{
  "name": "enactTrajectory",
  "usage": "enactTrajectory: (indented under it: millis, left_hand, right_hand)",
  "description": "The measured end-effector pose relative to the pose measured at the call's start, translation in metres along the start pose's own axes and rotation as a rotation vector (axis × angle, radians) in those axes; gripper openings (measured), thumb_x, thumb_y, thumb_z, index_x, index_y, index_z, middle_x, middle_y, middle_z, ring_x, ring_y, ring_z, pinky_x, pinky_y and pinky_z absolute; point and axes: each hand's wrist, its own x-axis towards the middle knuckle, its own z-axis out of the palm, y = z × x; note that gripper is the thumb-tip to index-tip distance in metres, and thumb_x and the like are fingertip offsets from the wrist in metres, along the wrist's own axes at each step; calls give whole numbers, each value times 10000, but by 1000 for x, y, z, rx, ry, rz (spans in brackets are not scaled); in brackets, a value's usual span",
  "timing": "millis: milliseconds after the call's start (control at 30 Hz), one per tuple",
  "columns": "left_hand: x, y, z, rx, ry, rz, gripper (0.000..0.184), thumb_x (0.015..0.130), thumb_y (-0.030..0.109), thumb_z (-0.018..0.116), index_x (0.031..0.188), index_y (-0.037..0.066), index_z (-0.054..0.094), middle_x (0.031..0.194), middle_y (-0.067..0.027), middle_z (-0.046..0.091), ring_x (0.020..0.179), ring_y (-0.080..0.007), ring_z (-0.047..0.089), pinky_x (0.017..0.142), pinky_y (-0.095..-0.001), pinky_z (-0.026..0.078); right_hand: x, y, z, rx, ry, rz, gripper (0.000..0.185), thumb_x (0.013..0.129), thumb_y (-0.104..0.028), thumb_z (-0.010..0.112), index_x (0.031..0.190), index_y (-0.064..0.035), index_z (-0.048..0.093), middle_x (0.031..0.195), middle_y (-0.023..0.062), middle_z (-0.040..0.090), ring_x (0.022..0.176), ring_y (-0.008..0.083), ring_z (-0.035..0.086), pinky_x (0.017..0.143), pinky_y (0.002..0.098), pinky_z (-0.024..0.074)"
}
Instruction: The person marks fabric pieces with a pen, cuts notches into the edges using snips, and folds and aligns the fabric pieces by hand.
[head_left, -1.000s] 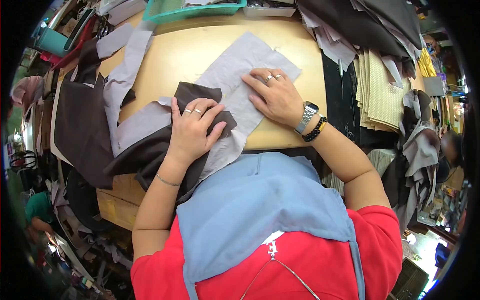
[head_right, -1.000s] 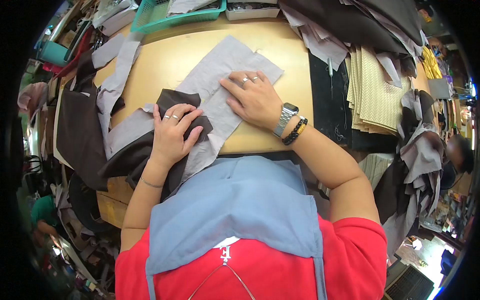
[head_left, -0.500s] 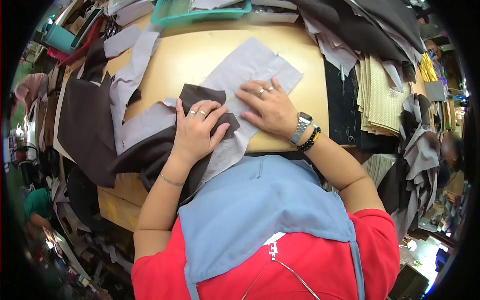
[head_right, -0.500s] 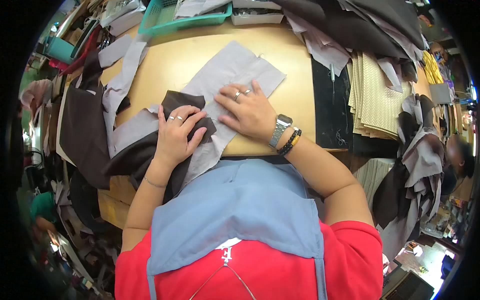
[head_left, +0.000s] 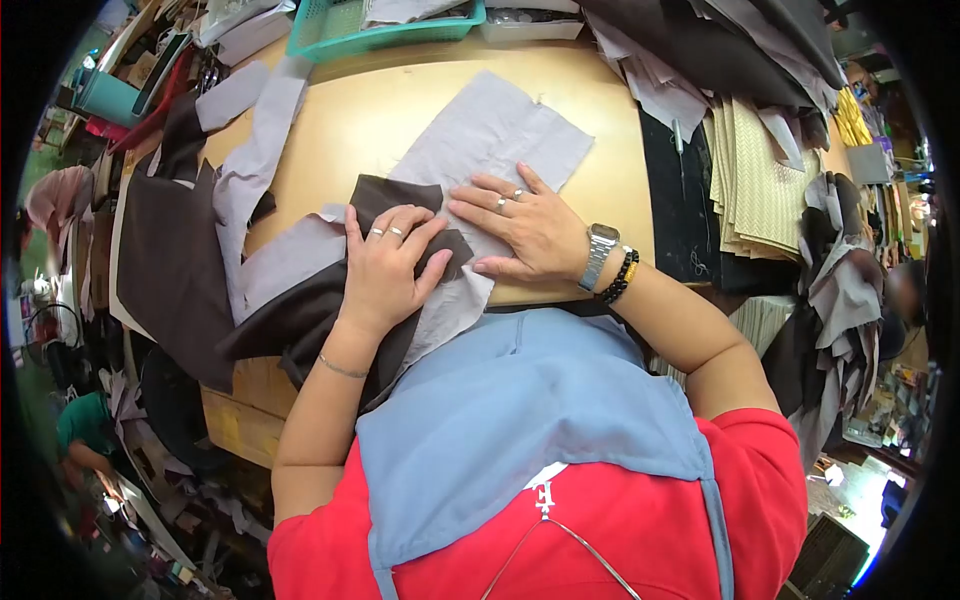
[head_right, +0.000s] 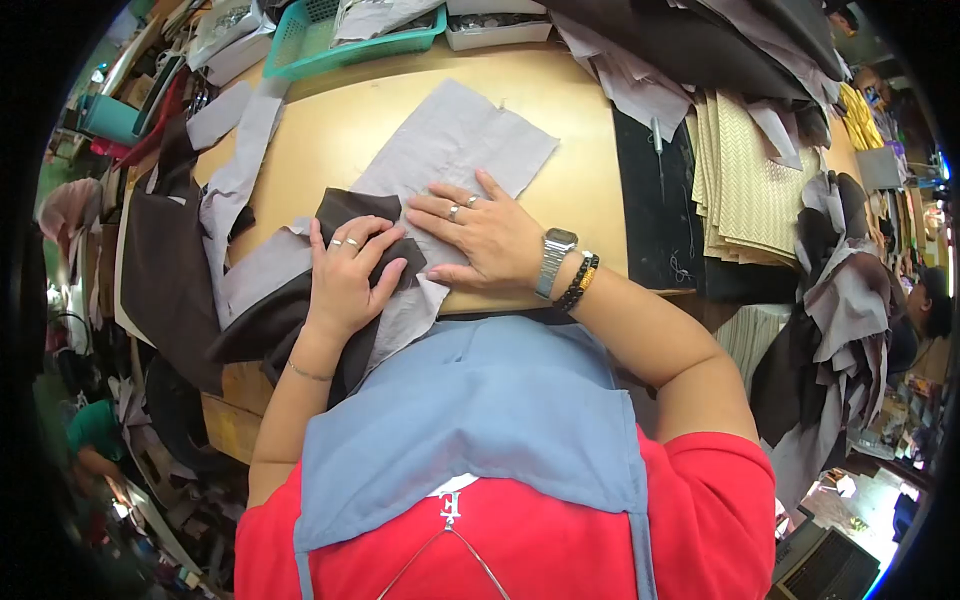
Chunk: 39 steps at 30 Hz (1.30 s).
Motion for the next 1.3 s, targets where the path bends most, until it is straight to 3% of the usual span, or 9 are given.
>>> enactTrajectory:
  millis: [400, 567, 733, 867, 900, 1067, 1100, 1267, 1300]
  left_hand:
    - [-1, -2, 2, -3, 3, 26, 353, 878, 291, 667, 1196, 139, 643, 1194, -16, 609, 1194, -230, 554, 1083, -707, 169]
    - [5, -19, -8, 166, 143, -213, 493, 862, 375, 689, 1266, 109, 588, 1216, -78, 614, 1115, -277, 576, 1024, -561, 345]
    - [37, -21, -49, -160, -570, -497, 523, 812, 301, 749, 1235, 42, 583, 1163, -143, 657, 949, -289, 645, 822, -382, 486]
    - [54, -3, -58, -1174, -276, -391, 345, 927, 106, 643, 1250, 6, 574, 1133, -43, 657, 986, -120, 611, 876, -269, 488]
    - [63, 12, -70, -1194, -174, -344, 322, 963, 87, 601, 1271, 0, 564, 1127, -2, 628, 1012, -70, 568, 904, -247, 479]
    - [107, 31, -118, -1420, 586, -419, 388, 970, 142, 590, 1330, 18, 513, 1185, -66, 610, 1063, -138, 578, 930, -284, 472]
    - [114, 20, -128, -1469, 676, -414, 401, 973, 153, 582, 1340, 14, 499, 1202, -78, 599, 1082, -150, 570, 944, -294, 465]
    - [107, -61, -152, -1607, 899, -442, 473, 987, 208, 540, 1394, -7, 428, 1288, -140, 542, 1174, -213, 530, 1013, -343, 431]
    - [98, -73, -150, -1634, 896, -438, 488, 990, 219, 531, 1404, -11, 413, 1305, -152, 530, 1192, -225, 522, 1027, -353, 424]
  right_hand:
    - [6, 95, -11, -259, 141, 549, 743, 940, -598, 461, 1484, -100, 375, 1567, 98, 345, 1451, 320, 298, 1090, 693, 216]
    - [-10, 90, -9, -82, 322, 497, 632, 969, -480, 495, 1458, -90, 405, 1523, 149, 396, 1419, 371, 335, 1088, 685, 222]
    - [-45, 52, -9, 251, 416, 478, 511, 982, -327, 533, 1416, -71, 455, 1464, 173, 455, 1373, 378, 391, 1119, 617, 234]
    - [-62, 38, -2, 821, 738, 409, 549, 986, -341, 538, 1467, -104, 422, 1491, 153, 421, 1374, 308, 402, 1147, 504, 255]
    - [-61, 21, -14, 1117, 738, 444, 780, 920, -496, 614, 1518, -90, 321, 1494, 135, 403, 1363, 276, 403, 1144, 465, 285]
    - [-46, -20, -25, 1648, 47, 129, 1289, 652, -695, 788, 1558, -72, 115, 1526, 98, 350, 1357, 244, 389, 1103, 414, 374]
    - [-45, -24, -14, 1638, 66, 48, 1013, 733, -512, 833, 1501, -74, 338, 1432, 83, 491, 1252, 194, 494, 1038, 372, 440]
    - [-31, 6, -86, 1283, -50, 262, 396, 831, -135, 788, 1191, -45, 649, 977, -10, 713, 882, 58, 633, 814, 244, 525]
    - [-36, 27, -93, 1153, 58, 598, 351, 854, -151, 766, 1176, -61, 660, 970, -16, 703, 875, 49, 628, 803, 227, 520]
